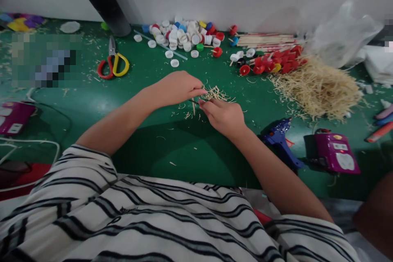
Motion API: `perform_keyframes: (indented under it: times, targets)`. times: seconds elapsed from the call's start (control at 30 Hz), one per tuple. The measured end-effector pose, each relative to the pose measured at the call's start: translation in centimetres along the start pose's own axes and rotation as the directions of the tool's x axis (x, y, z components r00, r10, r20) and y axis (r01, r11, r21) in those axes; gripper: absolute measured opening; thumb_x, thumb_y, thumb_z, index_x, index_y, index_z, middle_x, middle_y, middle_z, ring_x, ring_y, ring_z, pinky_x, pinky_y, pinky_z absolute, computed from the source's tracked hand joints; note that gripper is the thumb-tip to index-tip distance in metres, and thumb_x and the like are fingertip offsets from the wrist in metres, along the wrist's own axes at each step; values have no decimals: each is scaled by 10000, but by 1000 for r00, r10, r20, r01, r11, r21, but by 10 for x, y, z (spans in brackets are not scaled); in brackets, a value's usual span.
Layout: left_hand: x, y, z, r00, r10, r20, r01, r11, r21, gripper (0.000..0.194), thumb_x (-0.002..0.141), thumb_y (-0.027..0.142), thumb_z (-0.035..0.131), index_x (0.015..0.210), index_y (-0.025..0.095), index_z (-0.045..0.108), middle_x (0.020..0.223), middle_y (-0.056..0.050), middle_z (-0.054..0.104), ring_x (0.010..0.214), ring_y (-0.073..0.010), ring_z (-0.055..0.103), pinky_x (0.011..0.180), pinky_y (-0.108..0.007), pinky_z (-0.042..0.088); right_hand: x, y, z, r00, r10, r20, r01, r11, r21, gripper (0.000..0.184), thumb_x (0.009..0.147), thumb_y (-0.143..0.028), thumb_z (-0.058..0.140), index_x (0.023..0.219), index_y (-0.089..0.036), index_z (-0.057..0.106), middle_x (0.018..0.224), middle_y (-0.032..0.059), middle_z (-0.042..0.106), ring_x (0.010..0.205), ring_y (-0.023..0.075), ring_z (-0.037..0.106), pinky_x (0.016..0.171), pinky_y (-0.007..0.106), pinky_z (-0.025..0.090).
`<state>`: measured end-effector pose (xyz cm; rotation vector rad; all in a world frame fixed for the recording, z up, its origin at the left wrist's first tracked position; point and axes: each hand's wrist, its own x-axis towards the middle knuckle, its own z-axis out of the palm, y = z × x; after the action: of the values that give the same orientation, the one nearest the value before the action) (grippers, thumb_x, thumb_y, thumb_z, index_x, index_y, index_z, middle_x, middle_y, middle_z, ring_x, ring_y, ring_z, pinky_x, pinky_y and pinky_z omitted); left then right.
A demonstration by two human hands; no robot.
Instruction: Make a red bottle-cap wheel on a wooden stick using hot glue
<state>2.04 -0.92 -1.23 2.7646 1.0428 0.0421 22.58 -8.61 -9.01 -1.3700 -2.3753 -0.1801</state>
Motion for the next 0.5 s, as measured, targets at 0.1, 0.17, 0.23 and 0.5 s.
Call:
perform_keyframes:
  times: [0.1,0.17,0.23,0.5]
  targets:
    - [0,-4,2,1000,-2,-16,2,1000,-20,449,1065,418,451,760,185,685,657,-57,617,618,-180,509,666,-342,316,-4,2,3,1000,16,22,-17,999,43,386,1098,-407,466,1006,-254,808,967,32,836,767,165,721,569,300,344]
    - [-1,-6,3,1000,-10,-13,9,999,-39,461,1067,431,448,740,190,667,643,-55,604,604,-178,491,671,-344,319,-9,2,5,998,9,55,-12,998,61,394,1096,-416,474,978,-251,811,968,29,840,744,162,718,562,297,333]
    - [-1,-7,4,1000,-19,-9,19,999,-50,473,1070,441,444,724,192,649,633,-53,586,591,-176,466,665,-347,315,-13,2,5,993,-34,111,27,998,63,367,1088,-411,495,1004,-263,819,964,18,842,715,156,706,547,299,300]
    - [1,-2,2,1000,1,-9,-1,999,-32,461,1075,404,458,728,169,652,617,-35,549,569,-154,435,624,-329,279,-6,5,3,995,-80,-65,82,996,26,314,1083,-376,532,1034,-260,820,910,15,831,710,147,697,554,299,280]
